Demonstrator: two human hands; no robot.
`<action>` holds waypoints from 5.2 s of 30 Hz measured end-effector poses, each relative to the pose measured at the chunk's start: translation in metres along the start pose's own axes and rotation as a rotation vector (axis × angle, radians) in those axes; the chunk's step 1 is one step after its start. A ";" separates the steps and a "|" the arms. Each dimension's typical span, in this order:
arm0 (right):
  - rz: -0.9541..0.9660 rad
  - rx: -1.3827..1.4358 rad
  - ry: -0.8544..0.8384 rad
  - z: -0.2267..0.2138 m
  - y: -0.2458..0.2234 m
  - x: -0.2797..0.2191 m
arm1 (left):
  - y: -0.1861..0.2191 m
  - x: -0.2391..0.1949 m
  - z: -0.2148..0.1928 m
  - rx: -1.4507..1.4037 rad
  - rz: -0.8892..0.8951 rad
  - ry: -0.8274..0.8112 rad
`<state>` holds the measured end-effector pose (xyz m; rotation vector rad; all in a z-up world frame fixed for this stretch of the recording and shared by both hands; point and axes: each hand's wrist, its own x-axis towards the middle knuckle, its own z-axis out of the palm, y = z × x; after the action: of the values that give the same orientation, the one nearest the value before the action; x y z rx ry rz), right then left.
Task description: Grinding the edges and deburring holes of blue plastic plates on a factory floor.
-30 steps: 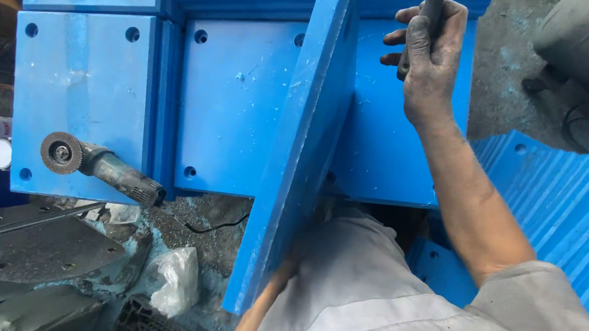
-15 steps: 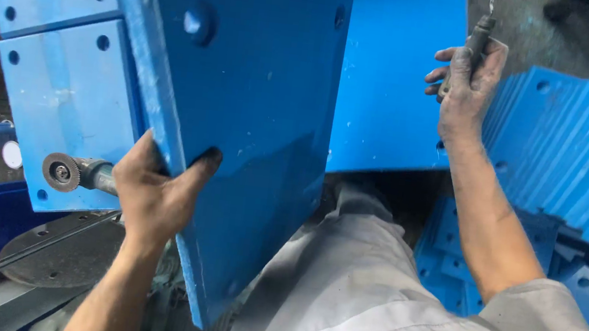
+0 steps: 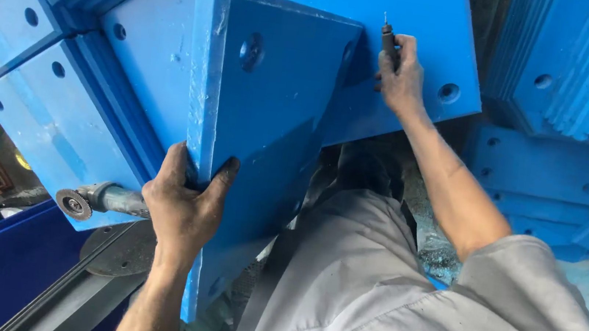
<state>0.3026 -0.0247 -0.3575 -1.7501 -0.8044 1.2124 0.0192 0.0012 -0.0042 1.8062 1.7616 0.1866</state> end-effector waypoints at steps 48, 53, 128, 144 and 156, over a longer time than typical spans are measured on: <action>-0.246 -0.322 -0.028 0.030 -0.021 0.014 | 0.018 -0.013 0.011 -0.020 -0.044 0.041; -0.164 -0.289 -0.081 0.026 -0.062 -0.001 | 0.015 -0.015 0.013 0.015 -0.055 0.016; -1.215 -0.301 0.023 0.007 -0.308 -0.075 | 0.005 -0.038 0.021 -0.017 0.138 0.026; -1.115 -0.331 -0.231 -0.020 -0.292 -0.066 | -0.333 -0.224 0.257 -0.569 0.082 0.351; -0.784 -0.053 -0.052 -0.024 -0.224 -0.012 | -0.175 -0.205 -0.065 -0.282 0.111 0.291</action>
<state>0.3122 0.0572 -0.1473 -1.2345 -1.3901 0.7010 -0.1858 -0.1839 0.0224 1.7344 1.7224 0.7383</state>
